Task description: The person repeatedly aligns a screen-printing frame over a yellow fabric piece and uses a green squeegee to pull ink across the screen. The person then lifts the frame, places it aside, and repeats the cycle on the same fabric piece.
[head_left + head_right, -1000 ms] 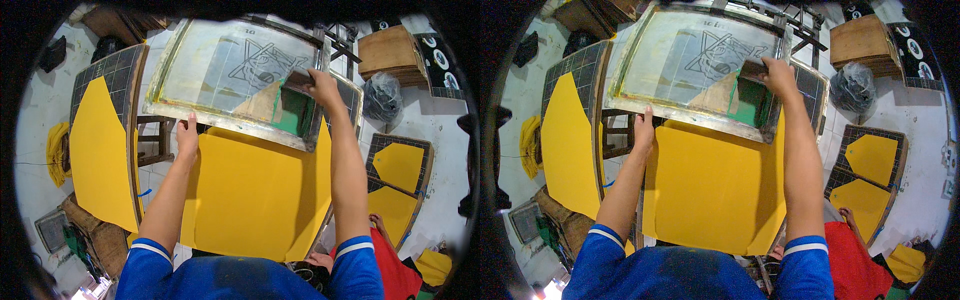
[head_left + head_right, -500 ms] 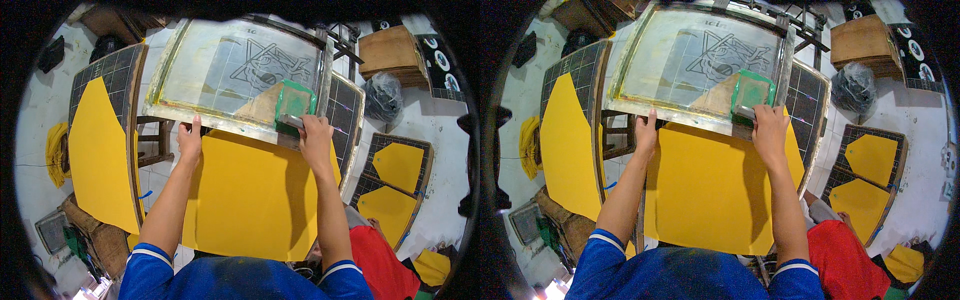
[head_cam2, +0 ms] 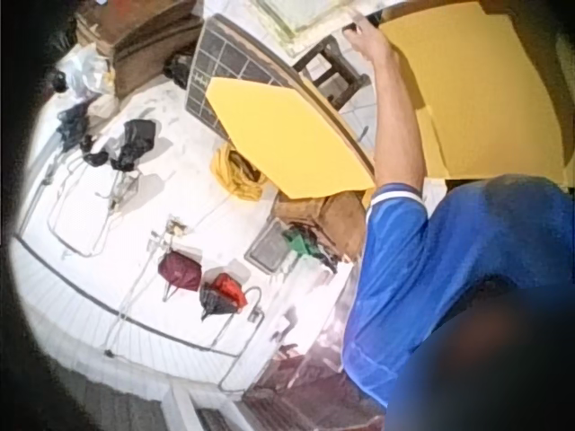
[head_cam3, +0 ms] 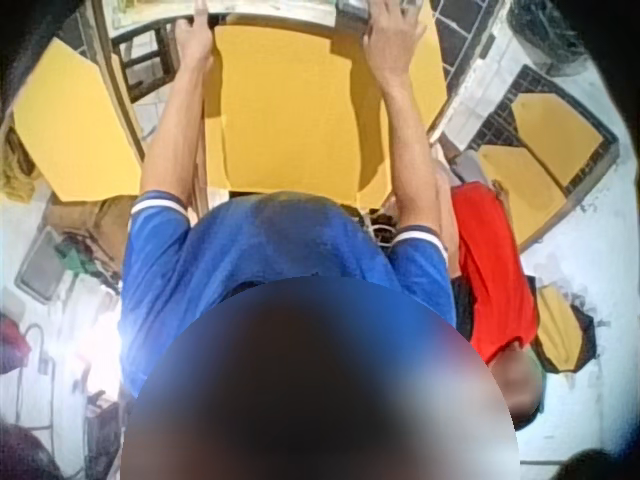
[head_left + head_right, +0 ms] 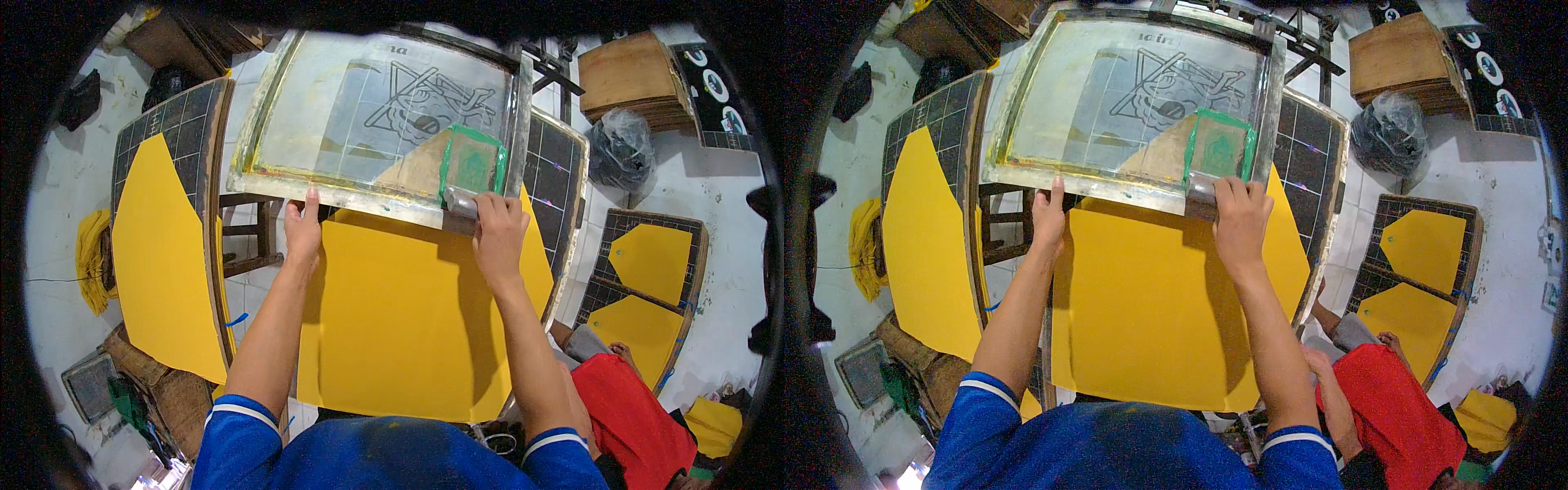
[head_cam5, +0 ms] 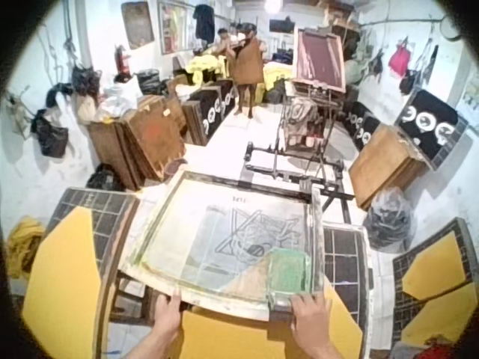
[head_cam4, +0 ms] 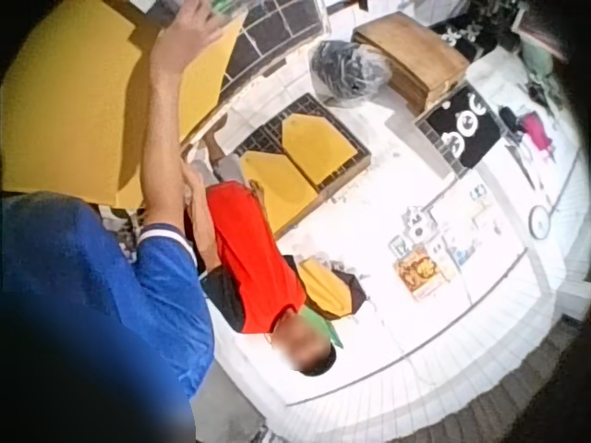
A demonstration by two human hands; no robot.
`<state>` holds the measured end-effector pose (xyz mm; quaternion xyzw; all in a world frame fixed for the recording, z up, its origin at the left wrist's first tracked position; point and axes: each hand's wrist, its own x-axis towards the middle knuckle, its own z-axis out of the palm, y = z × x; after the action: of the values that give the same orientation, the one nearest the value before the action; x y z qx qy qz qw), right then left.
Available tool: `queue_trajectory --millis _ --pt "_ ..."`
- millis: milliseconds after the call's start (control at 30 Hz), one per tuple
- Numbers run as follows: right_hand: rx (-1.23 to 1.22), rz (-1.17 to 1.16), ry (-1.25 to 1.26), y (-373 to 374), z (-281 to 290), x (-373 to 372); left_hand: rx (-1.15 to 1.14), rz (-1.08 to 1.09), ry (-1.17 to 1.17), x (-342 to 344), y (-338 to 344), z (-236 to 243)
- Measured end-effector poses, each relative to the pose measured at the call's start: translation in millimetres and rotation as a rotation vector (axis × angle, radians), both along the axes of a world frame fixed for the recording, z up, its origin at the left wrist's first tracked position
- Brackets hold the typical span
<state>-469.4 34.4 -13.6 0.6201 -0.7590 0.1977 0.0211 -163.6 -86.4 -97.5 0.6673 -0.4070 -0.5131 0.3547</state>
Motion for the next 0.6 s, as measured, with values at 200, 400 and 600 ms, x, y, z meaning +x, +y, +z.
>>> queue_trajectory --millis 200,400,600 --pt "0.225 0.067 -0.086 -15.3 20.4 -34.7 -0.120 0.006 0.147 -0.2 7.7 -3.3" --pt "0.297 0.055 -0.006 -43.2 17.7 -45.2 -0.122 0.002 0.187 4.0 7.8 -11.7" --pt "0.291 0.049 0.032 -102.8 14.4 -75.8 -0.151 0.037 0.132 1.8 9.2 -9.7"
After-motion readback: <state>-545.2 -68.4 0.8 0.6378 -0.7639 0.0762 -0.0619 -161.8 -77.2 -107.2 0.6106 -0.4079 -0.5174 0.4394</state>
